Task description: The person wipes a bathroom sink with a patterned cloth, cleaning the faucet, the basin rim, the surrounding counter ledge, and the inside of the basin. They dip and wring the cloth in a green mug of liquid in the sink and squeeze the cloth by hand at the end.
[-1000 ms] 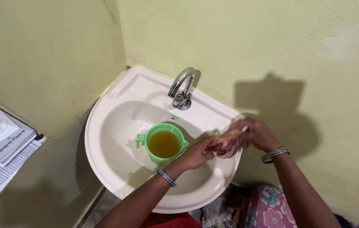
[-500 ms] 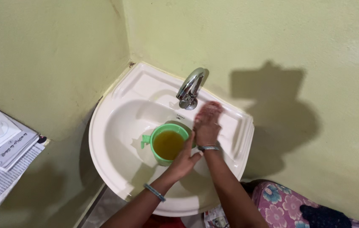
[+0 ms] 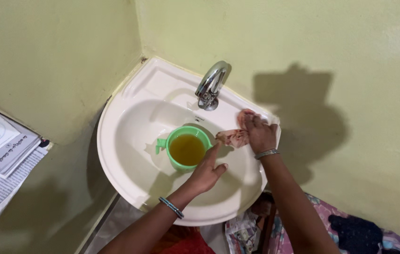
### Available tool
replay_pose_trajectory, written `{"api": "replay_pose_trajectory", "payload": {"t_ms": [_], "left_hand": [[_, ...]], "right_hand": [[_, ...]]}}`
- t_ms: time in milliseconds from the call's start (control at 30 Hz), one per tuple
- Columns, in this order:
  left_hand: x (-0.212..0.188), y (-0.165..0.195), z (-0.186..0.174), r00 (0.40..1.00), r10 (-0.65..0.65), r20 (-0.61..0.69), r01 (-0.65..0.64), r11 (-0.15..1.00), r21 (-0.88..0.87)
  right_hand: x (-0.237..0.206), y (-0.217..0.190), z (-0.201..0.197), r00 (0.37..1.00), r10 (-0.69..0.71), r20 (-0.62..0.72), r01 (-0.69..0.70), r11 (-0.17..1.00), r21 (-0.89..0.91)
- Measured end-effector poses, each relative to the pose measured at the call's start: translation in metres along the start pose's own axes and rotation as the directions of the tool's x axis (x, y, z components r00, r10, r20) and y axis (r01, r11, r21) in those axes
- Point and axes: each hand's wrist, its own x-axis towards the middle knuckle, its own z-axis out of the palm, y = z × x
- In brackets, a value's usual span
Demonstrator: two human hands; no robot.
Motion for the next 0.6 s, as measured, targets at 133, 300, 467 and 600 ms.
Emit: {"api": "replay_pose_trajectory", "payload": {"t_ms": [133,300,467,600], "left_hand": [[-0.002,-0.001,0.010,0.996,-0.016,0.090,0.016,1.000,0.001],[0.003,-0.014,0.033,0.972,-0.054,0.230,0.042,0.997,0.059],[-0.008,-0.029,0.057,0.964,-0.002,0.265,-0.026,0.994,0.102],[-0.029,-0.025,0.068,0.971,-0.004,0.240,-0.034,0.988,0.153]], "right_hand": [[-0.036,0.002,-0.005,0.994,0.088,0.070,-0.082,0.993,-0.079],[-0.093,-0.033,-0.044,0.993,0.110,-0.033,-0.109,0.993,0.034],[-0.159,-0.057,-0.091,0.985,0.166,0.036,-0.170,0.967,0.190],[-0.210,-0.059,-0.112,0.930,0.291,0.223,-0.365,0.799,0.478]]}}
